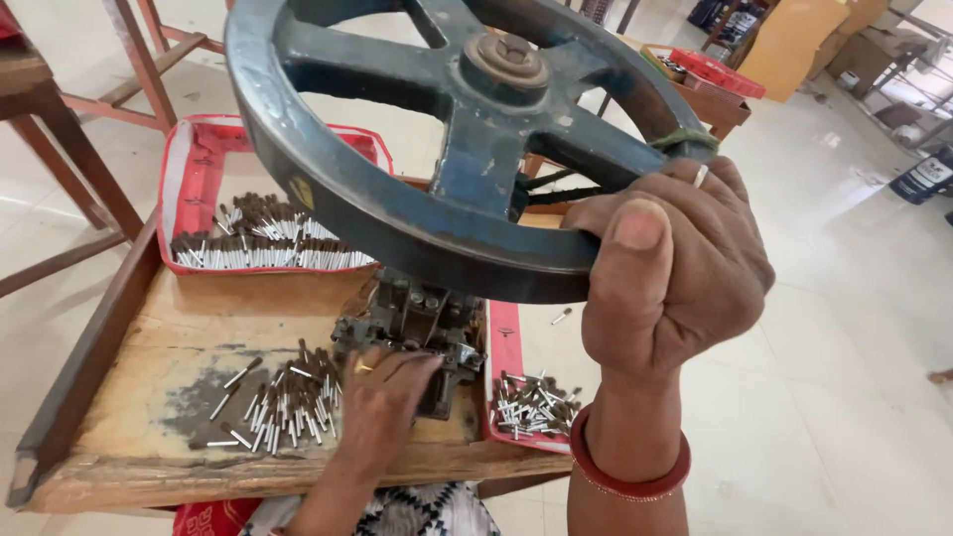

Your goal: Operating a manual hand-press wheel to process or assemble small metal pins.

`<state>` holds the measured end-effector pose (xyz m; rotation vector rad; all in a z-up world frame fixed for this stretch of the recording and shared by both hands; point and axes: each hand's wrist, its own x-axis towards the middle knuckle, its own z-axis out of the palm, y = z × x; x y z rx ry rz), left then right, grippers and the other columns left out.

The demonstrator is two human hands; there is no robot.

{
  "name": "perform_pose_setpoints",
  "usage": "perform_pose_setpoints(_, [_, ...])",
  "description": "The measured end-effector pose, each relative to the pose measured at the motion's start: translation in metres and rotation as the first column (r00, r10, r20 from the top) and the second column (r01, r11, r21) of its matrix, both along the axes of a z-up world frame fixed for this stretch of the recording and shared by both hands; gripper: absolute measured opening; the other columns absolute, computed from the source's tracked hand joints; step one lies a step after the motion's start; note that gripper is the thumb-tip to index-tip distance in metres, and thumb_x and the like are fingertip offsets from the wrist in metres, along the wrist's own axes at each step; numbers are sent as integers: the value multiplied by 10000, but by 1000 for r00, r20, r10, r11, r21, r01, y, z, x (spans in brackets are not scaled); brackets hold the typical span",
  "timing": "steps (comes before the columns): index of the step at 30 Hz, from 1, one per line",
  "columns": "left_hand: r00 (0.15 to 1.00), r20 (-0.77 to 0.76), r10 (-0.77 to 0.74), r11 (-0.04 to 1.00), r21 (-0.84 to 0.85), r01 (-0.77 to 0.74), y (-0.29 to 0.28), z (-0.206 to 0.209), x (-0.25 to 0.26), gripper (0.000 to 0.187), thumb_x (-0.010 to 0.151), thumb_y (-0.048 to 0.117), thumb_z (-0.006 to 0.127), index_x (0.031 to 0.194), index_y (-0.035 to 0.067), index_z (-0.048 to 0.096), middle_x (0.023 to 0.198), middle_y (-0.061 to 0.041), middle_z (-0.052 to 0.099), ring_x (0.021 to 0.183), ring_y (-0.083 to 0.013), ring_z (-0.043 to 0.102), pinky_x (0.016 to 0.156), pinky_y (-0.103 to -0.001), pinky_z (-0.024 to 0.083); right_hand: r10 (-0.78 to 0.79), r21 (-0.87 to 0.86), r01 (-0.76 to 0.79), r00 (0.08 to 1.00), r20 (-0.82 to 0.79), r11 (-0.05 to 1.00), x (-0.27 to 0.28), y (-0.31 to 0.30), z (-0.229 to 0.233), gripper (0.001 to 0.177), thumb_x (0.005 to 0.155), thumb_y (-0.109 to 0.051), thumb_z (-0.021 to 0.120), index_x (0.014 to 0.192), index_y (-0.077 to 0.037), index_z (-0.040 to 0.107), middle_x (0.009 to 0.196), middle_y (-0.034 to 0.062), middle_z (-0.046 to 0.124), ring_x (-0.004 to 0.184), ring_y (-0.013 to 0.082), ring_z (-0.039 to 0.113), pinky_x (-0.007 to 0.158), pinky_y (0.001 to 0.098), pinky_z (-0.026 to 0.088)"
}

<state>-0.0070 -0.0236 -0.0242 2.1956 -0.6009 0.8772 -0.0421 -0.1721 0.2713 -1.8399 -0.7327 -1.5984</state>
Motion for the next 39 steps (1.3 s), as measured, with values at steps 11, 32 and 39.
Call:
perform_pose_setpoints(11, [977, -205, 61, 998, 0, -63, 85, 37, 0, 293, 925, 319, 731, 811, 50, 736, 820, -118, 744, 662, -278, 710, 657, -431, 571, -20, -64, 22, 999, 44, 998, 5, -5, 0, 650, 1208, -387, 473, 745, 12, 698, 652, 68, 639, 583, 182, 559, 669, 278, 363])
perform_pose_setpoints(32, [979, -203, -7, 995, -103, -14, 37, 24, -3, 167, 872, 138, 753, 1030, 81, 760, 990, -138, 758, 814, -246, 745, 681, -355, 627, 5, 100, -13, 996, 88, 995, 6, 11, -5, 593, 1168, -356, 559, 730, 18, 699, 675, 82, 652, 668, 206, 609, 755, 304, 441])
perform_pose_setpoints(39, [984, -170, 56, 998, -2, -57, 24, 19, 13, 242, 860, 242, 801, 962, 38, 717, 956, -145, 721, 860, -315, 698, 735, -414, 585, -28, 79, 23, 997, 65, 997, 5, 9, 0, 529, 1138, -343, 556, 758, -11, 712, 666, 65, 644, 645, 199, 576, 719, 292, 421])
